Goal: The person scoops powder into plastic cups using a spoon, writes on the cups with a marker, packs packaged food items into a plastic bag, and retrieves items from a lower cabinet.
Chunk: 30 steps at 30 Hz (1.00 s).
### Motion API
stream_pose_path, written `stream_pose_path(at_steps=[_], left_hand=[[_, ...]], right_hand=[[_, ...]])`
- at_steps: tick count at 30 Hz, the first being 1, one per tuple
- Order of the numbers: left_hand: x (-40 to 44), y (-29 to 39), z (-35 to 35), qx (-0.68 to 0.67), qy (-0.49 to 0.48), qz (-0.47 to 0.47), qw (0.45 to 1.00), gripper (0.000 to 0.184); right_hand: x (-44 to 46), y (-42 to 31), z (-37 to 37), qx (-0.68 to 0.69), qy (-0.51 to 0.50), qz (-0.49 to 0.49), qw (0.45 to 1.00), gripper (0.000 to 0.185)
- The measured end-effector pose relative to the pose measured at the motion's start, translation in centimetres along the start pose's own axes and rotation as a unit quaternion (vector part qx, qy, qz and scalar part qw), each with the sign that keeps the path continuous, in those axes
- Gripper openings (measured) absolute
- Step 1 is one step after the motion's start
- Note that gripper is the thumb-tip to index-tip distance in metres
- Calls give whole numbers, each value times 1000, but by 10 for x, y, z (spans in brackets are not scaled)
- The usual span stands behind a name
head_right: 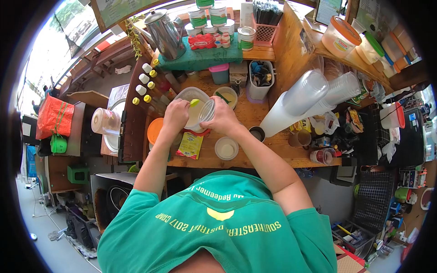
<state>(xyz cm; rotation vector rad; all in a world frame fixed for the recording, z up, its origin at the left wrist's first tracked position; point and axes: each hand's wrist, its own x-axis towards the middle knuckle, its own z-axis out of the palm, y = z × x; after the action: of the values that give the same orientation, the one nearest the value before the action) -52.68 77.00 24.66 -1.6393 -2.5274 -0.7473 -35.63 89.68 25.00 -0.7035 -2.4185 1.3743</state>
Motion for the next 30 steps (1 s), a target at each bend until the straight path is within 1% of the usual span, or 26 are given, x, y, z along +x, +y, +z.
stream_pose_path(at_steps=[1, 3, 4, 5, 6, 7, 8, 9, 10, 12, 13, 15, 16, 18, 20, 22, 23, 24, 25, 26, 27, 28, 30], left_hand=[[9, -21, 27, 85, -92, -33, 992, 16], [26, -27, 61, 138, -217, -118, 959, 16], [28, -34, 81, 137, -216, -118, 960, 16], [29, -40, 104, 128, -230, -83, 961, 17], [32, -36, 111, 118, -245, -48, 961, 18], [37, -33, 117, 116, -246, -47, 961, 18], [43, -24, 111, 66, -301, -140, 941, 17], [46, -21, 105, 17, -351, -233, 907, 17], [46, -21, 98, 19, -350, -235, 907, 17], [45, -27, 85, -83, -309, -354, 879, 16], [43, -31, 76, -81, -305, -356, 880, 16], [36, -36, 55, -236, -235, -369, 868, 18], [31, -37, 45, -234, -229, -372, 869, 18], [22, -28, 13, -361, -144, -396, 832, 16], [13, -16, -12, -369, -127, -396, 831, 16], [-1, -4, -26, -355, -91, -293, 883, 16], [-10, 3, -27, -354, -85, -298, 883, 16], [-20, 12, -27, -307, -31, -150, 939, 16], [-29, 22, -27, -250, 22, 3, 968, 17], [-37, 33, -32, -247, 26, -1, 969, 17], [-43, 48, -39, -144, 17, 62, 987, 19], [-49, 58, -44, -39, 6, 123, 992, 20], [-54, 73, -51, -35, 7, 106, 994, 21]], right_hand=[[-2, 2, 0, -1, 1, 2, 1000, 97], [-6, 5, 2, -34, 34, -11, 999, 94], [-8, 5, 2, -36, 34, -11, 999, 94], [-9, 6, 2, -29, 35, -7, 999, 94], [-11, 7, 1, -22, 35, -1, 999, 94], [-12, 9, -2, -24, 36, 1, 999, 94], [-14, 9, -4, -20, 22, 18, 999, 97], [-15, 9, -6, -15, 8, 33, 999, 100], [-15, 8, -7, -13, 6, 31, 999, 100], [-16, 8, -9, -12, 4, 49, 999, 99], [-16, 8, -9, -11, 3, 45, 999, 99], [-14, 9, -7, -26, 10, 32, 999, 99], [-12, 10, -6, -24, 7, 26, 999, 99], [-10, 8, -4, -45, 10, 30, 998, 98], [-6, 5, -3, -38, 3, 14, 999, 97], [-4, 2, -2, -32, -7, -1, 999, 96], [-4, 0, -1, -11, -7, -17, 1000, 96], [-5, -2, -1, 10, -6, -33, 999, 96], [-6, -4, -2, 10, -11, -38, 999, 96], [-8, -7, -4, 23, 3, -57, 998, 96], [-11, -9, -6, 37, 17, -75, 996, 97], [-15, -10, -10, 37, 14, -79, 996, 97], [-25, -12, -21, 38, 58, -110, 991, 95]])
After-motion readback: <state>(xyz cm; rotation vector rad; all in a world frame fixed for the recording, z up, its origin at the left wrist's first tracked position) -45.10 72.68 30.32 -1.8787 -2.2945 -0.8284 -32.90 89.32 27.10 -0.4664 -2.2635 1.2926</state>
